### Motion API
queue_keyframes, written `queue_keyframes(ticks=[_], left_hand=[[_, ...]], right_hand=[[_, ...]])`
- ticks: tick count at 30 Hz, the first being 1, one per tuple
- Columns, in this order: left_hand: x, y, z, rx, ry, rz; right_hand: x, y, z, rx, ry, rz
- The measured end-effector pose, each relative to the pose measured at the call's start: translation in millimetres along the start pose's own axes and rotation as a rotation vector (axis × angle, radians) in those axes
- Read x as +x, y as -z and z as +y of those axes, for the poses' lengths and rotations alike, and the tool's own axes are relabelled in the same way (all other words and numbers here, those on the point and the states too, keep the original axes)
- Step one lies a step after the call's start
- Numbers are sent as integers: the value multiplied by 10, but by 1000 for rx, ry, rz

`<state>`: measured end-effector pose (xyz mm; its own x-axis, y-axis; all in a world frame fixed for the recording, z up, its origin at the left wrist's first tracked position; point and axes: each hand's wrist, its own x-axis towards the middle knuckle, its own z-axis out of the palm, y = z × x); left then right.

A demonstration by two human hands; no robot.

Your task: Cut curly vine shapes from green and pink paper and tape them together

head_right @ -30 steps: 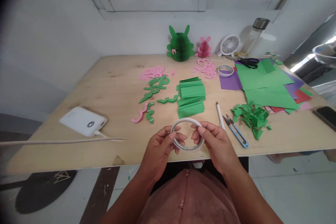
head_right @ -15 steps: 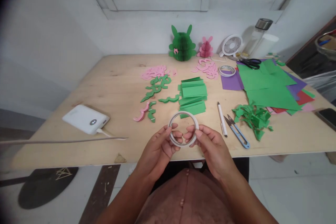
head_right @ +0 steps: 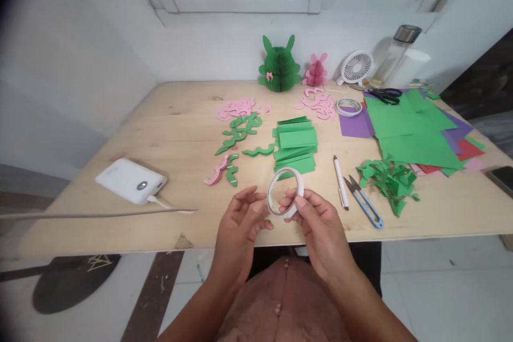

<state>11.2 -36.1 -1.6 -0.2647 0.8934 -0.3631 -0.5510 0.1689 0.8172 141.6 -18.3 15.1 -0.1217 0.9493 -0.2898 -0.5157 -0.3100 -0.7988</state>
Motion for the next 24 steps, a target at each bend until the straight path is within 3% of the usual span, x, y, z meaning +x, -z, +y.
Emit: queue_keyframes(ticks=[3,6,10,15,24], left_hand=[[-75,21,-31,196,-150,-28],[-120,13,-41,302,-183,-117],[-124,-35,-49,256,-140,-170],[-147,-86,-33,132,0,-153],[-193,-146,26,-89,121,-163]], right_hand=[[10,-23,26,25,31,10],[14,-28,53,14,86,7],[-10,-20,102,-62,180,29],[-69,-11,169,-188,321,115],[-138,-37,245,-366,436,143]])
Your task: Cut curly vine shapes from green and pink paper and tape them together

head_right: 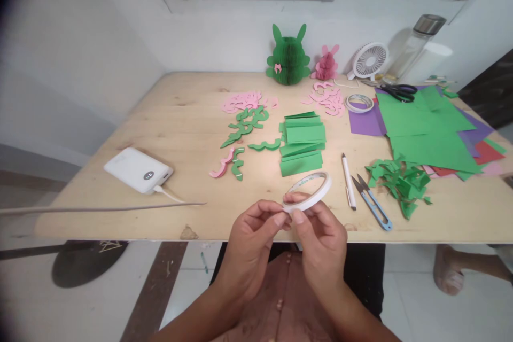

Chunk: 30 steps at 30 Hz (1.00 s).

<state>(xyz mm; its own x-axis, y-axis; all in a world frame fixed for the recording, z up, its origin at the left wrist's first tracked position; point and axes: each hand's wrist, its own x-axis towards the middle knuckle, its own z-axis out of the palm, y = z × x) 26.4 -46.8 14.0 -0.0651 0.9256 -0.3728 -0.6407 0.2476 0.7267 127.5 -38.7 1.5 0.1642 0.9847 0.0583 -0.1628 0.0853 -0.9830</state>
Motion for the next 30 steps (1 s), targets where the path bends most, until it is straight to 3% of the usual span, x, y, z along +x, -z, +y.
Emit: queue_keyframes(ticks=[7,13,17,23,30], left_hand=[[0,15,4,9,-13,-50],[-3,2,21,60,-61,-10],[9,-11,38,82,-86,10],[7,-1,48,31,1,-32],[26,24,44,-14,35,-43]], right_hand=[[-46,-20,-6,-178,148,14],[-34,58,101,-351,316,55],[-13,66,117,-337,322,61],[17,18,67,-233,191,56],[29,11,56,-208,154,48]])
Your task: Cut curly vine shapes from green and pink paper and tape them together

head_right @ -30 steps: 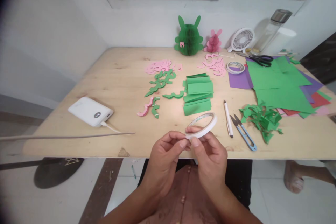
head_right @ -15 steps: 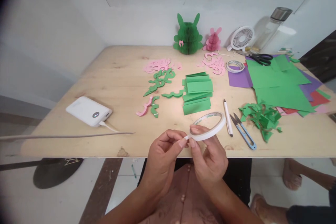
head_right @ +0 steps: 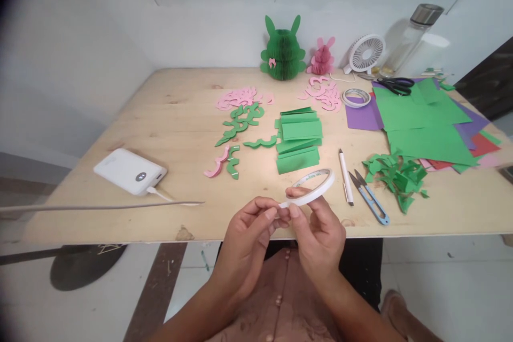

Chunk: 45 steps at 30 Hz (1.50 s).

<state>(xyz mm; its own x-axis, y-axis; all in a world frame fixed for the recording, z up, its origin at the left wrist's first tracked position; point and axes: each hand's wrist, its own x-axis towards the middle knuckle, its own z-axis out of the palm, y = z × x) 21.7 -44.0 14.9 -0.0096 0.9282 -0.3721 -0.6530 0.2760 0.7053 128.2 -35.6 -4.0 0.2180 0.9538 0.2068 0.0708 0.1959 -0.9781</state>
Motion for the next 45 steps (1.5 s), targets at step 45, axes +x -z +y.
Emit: queue_keyframes(ticks=[45], left_hand=[[116,45,-67,242,-60,-45]], right_hand=[[53,65,158,219,-224,-91]])
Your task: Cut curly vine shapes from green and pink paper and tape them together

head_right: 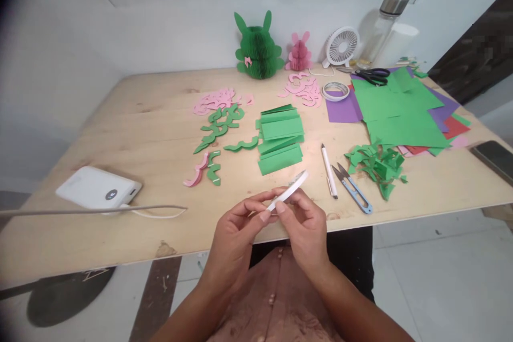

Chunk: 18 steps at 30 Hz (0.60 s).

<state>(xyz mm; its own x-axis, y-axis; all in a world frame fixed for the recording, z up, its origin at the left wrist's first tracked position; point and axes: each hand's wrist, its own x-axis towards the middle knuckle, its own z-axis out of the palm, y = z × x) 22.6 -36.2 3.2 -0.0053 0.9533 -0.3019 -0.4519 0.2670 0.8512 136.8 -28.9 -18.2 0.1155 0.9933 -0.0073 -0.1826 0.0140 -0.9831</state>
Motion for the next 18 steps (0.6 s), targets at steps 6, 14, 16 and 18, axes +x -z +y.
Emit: queue_keyframes(ticks=[6,14,16,18], left_hand=[[25,10,-32,16,10,17],[30,-25,-79,58,27,84],[25,-38,-80,68,22,86],[17,-48,-83,68,16,87]], right_hand=[[-16,153,-134,-241,-32,-98],[87,1017,-354,-1204,482,100],[182,1190,-335,-1398,563,78],[263,1299,-301,-1527,605,37]])
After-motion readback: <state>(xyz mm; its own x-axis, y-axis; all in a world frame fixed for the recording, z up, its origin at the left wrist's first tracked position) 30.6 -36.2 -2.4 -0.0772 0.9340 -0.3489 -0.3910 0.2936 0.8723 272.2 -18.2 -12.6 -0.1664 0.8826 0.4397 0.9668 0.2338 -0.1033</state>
